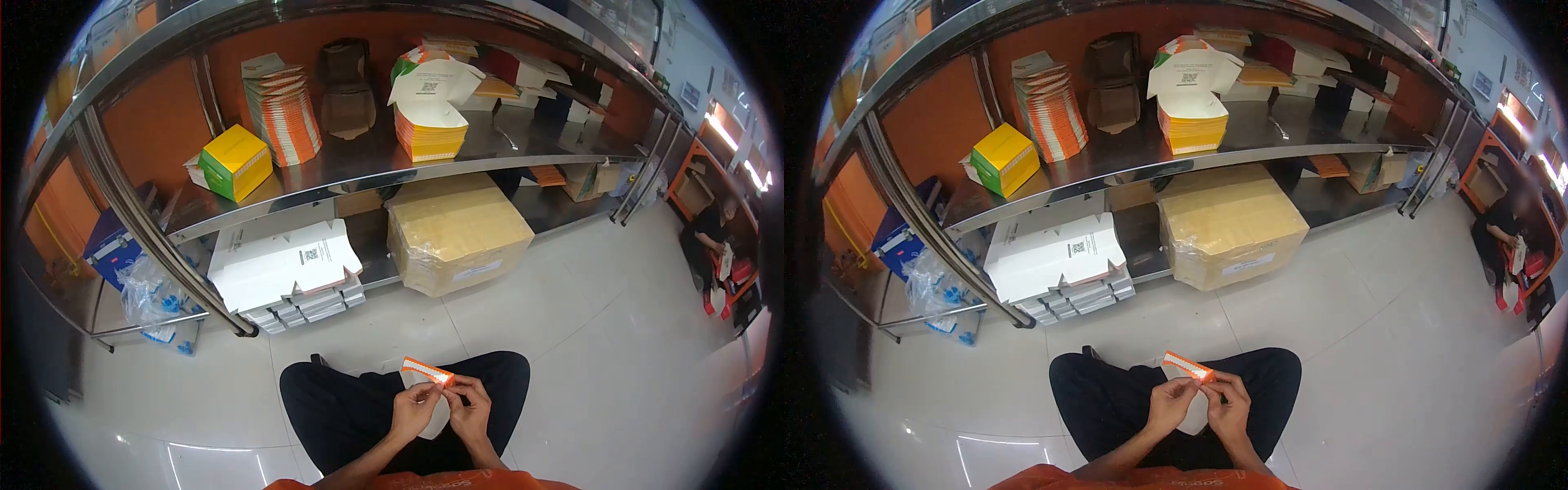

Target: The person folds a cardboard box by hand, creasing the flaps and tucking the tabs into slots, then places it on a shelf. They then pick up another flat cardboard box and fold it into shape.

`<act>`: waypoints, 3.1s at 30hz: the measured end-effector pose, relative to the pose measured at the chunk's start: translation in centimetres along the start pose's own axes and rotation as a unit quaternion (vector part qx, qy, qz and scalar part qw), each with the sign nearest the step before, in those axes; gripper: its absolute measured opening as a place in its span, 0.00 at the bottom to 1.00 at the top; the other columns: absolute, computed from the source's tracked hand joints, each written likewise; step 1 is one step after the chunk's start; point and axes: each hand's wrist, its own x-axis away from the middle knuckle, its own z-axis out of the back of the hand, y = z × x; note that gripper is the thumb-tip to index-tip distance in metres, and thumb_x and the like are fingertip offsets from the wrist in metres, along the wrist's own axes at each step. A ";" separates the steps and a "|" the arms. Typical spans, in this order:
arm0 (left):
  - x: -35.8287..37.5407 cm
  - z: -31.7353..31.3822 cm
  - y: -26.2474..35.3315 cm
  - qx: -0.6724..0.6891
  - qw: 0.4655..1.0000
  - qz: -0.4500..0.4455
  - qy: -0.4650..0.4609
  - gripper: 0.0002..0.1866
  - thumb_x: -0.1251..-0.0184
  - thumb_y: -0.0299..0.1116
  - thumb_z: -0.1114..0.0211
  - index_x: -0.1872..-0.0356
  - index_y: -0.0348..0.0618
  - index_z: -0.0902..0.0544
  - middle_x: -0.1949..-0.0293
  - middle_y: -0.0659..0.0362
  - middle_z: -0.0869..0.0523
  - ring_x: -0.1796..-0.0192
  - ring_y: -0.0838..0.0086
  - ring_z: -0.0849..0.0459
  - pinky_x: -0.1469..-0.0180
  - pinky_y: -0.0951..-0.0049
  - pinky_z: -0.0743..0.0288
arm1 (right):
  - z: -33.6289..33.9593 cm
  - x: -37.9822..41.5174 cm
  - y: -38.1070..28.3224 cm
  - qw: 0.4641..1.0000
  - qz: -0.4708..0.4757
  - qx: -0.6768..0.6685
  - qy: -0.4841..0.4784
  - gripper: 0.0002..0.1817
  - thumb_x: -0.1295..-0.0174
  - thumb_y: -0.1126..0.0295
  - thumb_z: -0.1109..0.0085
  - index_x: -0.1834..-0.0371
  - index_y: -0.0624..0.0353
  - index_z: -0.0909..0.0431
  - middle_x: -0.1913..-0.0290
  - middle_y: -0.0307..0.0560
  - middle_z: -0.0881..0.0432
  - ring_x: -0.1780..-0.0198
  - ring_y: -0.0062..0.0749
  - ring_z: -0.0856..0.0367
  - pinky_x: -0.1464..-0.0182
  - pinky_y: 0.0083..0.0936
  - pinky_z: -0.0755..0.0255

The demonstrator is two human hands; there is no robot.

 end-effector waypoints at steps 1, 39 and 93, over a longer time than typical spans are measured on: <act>0.1 0.1 0.0 -0.002 1.000 0.001 0.000 0.12 0.28 0.33 0.36 0.57 0.33 0.14 0.67 0.62 0.12 0.65 0.85 0.18 0.62 0.81 0.25 | 0.0 0.0 0.1 1.000 -0.001 -0.002 0.000 0.05 0.47 0.80 0.30 0.67 0.66 0.15 0.56 0.52 0.17 0.56 0.37 0.16 0.52 0.27 0.23; -4.3 4.3 0.4 0.095 0.983 0.094 -0.123 0.18 0.23 0.41 0.41 0.51 0.32 0.17 0.65 0.61 0.13 0.66 0.86 0.20 0.63 0.83 0.27 | 0.8 0.3 2.4 0.916 -0.284 -0.258 -0.113 0.12 0.31 0.69 0.39 0.51 0.67 0.19 0.61 0.42 0.13 0.63 0.17 0.18 0.60 0.18 0.22; -2.0 3.4 1.5 0.073 0.996 0.038 -0.039 0.11 0.26 0.33 0.38 0.59 0.33 0.18 0.72 0.61 0.14 0.72 0.87 0.22 0.70 0.83 0.28 | 0.7 -0.9 1.8 0.938 -0.273 -0.167 -0.135 0.20 0.24 0.58 0.50 0.52 0.67 0.19 0.63 0.37 0.16 0.63 0.15 0.22 0.59 0.17 0.26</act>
